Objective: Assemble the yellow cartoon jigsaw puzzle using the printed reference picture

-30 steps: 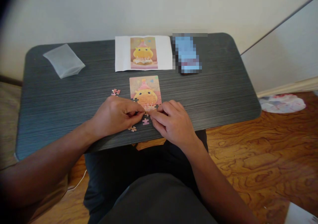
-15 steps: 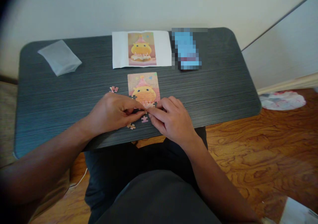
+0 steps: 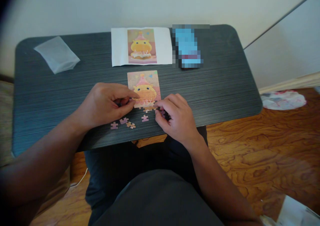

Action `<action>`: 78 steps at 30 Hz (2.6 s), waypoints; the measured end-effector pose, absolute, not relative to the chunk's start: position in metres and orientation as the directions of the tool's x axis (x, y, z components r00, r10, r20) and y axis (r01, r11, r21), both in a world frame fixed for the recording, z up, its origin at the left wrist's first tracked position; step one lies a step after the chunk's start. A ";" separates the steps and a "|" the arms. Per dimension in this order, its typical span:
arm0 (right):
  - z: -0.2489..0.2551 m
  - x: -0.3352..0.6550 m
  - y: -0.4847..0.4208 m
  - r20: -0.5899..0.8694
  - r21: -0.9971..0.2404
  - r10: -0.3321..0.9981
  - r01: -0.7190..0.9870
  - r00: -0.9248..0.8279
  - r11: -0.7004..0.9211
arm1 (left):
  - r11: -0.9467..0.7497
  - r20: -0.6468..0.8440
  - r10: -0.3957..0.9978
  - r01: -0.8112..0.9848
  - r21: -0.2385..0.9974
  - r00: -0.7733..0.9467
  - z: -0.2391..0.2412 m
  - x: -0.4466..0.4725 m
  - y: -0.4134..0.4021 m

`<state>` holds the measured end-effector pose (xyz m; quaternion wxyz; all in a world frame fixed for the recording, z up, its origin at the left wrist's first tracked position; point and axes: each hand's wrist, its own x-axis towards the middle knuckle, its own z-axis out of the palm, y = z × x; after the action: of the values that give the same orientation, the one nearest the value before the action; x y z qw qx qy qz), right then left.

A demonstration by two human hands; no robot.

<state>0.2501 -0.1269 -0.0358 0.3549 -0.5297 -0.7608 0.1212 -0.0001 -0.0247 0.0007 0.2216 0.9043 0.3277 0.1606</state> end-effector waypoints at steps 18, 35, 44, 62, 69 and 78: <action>-0.036 0.250 -0.126 0.378 -0.562 0.909 0.737 -0.174 0.375 | -0.764 0.107 0.521 0.407 0.500 0.847 -0.001 0.004 -0.028; -0.043 0.254 -0.128 0.366 -0.432 0.879 0.781 -0.306 0.452 | -0.973 0.226 0.230 0.226 0.045 0.947 -0.007 0.006 -0.034; -0.042 0.253 -0.126 0.350 -0.411 0.882 0.794 -0.316 0.447 | -0.981 0.128 0.180 0.188 -0.056 0.975 -0.002 0.011 -0.041; -0.041 0.252 -0.127 0.351 -0.419 0.884 0.792 -0.310 0.444 | -0.965 0.209 0.072 0.121 -0.233 0.975 -0.003 0.012 -0.047; -0.042 0.253 -0.126 0.352 -0.436 0.880 0.776 -0.319 0.455 | -0.966 0.261 0.043 0.107 -0.236 0.964 -0.004 0.011 -0.045; -0.042 0.254 -0.125 0.332 -0.478 0.895 0.765 -0.298 0.432 | -0.982 0.232 0.048 0.089 -0.170 0.972 -0.004 0.009 -0.042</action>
<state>0.2544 -0.1250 -0.0418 0.2833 -0.5205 -0.7973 0.1146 0.0092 -0.0416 -0.0038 -0.0897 0.9888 0.0344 0.1143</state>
